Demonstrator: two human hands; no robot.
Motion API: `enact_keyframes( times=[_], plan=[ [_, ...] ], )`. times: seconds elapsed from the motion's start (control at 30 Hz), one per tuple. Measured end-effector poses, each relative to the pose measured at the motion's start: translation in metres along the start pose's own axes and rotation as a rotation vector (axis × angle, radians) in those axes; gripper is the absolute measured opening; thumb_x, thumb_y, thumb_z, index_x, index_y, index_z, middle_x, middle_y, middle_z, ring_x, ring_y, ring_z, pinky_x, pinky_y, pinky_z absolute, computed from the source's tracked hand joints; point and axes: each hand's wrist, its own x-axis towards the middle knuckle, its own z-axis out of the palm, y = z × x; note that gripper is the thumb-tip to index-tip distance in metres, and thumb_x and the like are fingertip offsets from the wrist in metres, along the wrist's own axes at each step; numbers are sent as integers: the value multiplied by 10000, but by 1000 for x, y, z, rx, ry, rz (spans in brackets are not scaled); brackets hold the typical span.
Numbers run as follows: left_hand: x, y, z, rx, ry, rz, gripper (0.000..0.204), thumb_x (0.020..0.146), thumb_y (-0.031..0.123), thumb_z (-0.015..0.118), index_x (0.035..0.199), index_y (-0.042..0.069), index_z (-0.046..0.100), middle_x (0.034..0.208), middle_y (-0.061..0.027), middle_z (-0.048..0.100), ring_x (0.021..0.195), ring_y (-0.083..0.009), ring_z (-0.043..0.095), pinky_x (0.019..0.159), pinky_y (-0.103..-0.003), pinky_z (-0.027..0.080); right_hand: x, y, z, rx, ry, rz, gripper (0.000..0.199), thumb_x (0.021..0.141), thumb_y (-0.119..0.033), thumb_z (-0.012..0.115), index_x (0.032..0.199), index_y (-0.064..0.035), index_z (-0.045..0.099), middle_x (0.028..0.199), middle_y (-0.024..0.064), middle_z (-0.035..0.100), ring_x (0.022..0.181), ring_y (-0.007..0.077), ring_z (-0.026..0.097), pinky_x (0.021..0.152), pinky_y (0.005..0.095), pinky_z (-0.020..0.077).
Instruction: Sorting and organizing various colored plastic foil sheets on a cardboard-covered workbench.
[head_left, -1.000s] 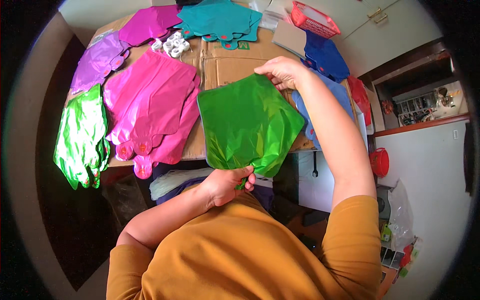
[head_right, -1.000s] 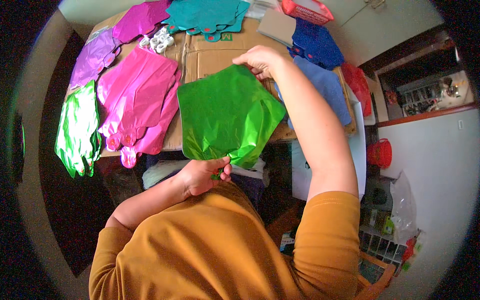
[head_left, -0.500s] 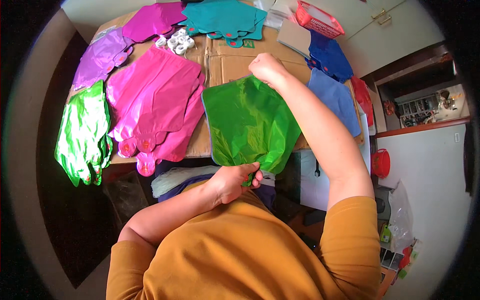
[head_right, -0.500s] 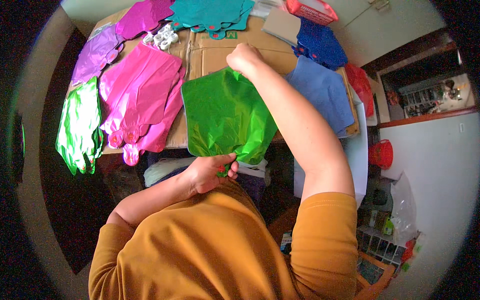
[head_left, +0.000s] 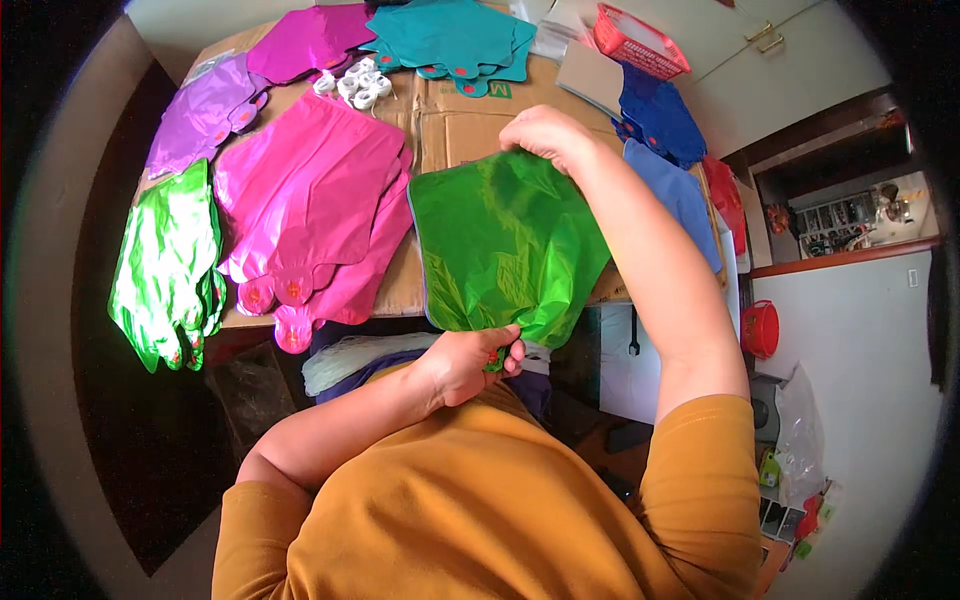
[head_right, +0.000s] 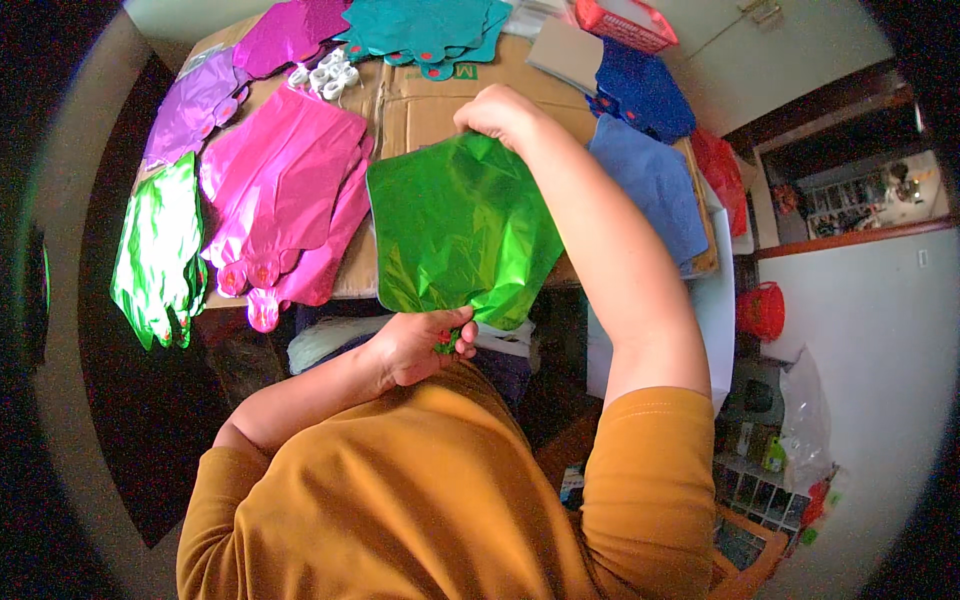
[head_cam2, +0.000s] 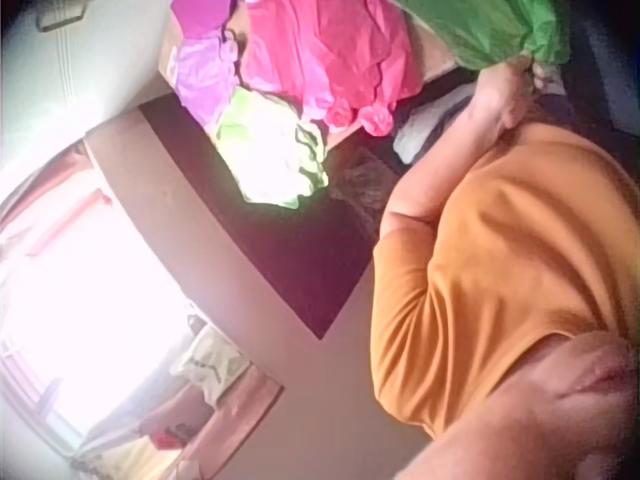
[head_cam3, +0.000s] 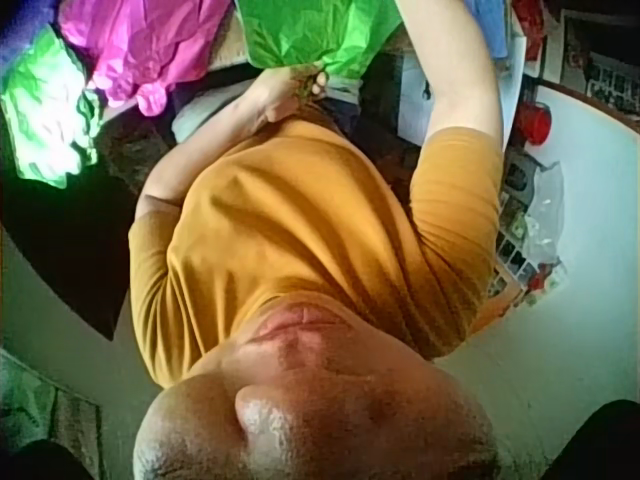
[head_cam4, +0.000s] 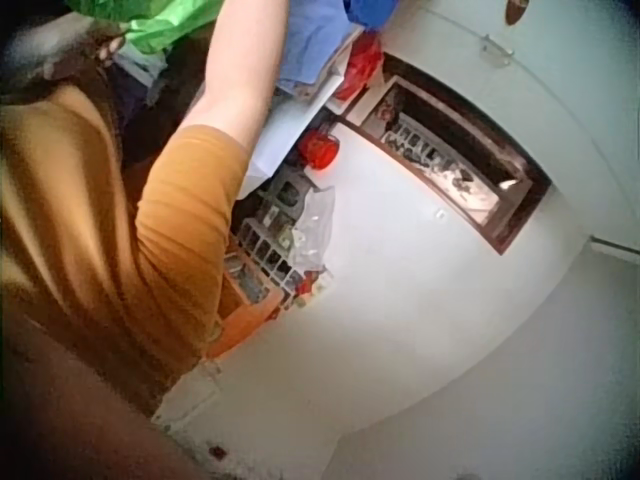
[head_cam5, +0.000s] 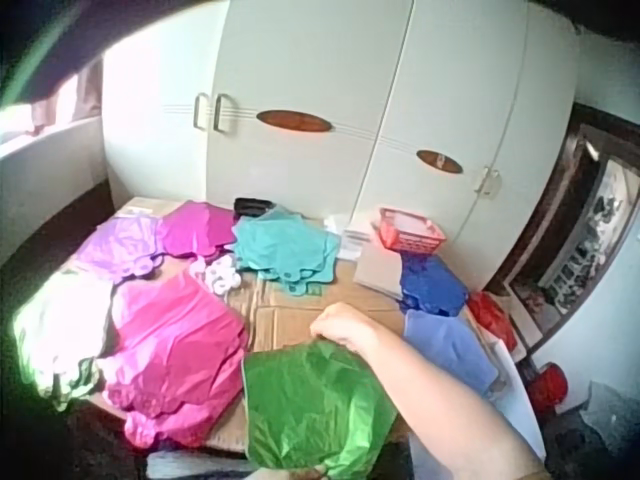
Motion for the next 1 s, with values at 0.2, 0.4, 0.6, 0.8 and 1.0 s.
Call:
enact_keyframes(
  times=[0.2,0.4,0.6,0.8,1.0],
  plan=[
    [6,-1,-8,-39,-63,6,101,970,142,555,946,48,581,793,-54,587,714,-159,522,754,-330,482,-14,-10,-7,57,-70,-36,228,720,61,575,915,5,681,744,84,654,607,151,592,543,311,494],
    [-1,7,-6,-159,-201,-43,194,957,206,569,1015,21,556,892,-83,595,796,-188,560,862,-367,497,-15,-8,-9,65,-55,-49,243,725,72,570,931,14,685,753,95,660,598,153,605,522,304,497],
    [1,7,-1,-244,-104,-59,167,961,176,571,1063,54,522,883,-79,579,757,-171,539,810,-364,503,-13,-6,-9,97,-28,-35,281,674,114,563,854,-16,735,791,76,691,709,167,606,632,308,491],
    [5,2,1,-136,-44,5,80,987,172,543,977,94,528,794,-23,547,674,-123,466,755,-337,484,-10,-11,-13,86,-38,-32,298,663,125,589,881,-15,735,808,86,697,721,177,618,653,308,503],
    [0,7,3,-96,-73,-12,118,991,198,547,925,101,548,781,2,538,680,-113,460,773,-325,472,5,-4,-36,2,-215,-85,273,766,62,642,1021,-21,694,909,90,688,800,148,637,678,303,530]
  ],
)
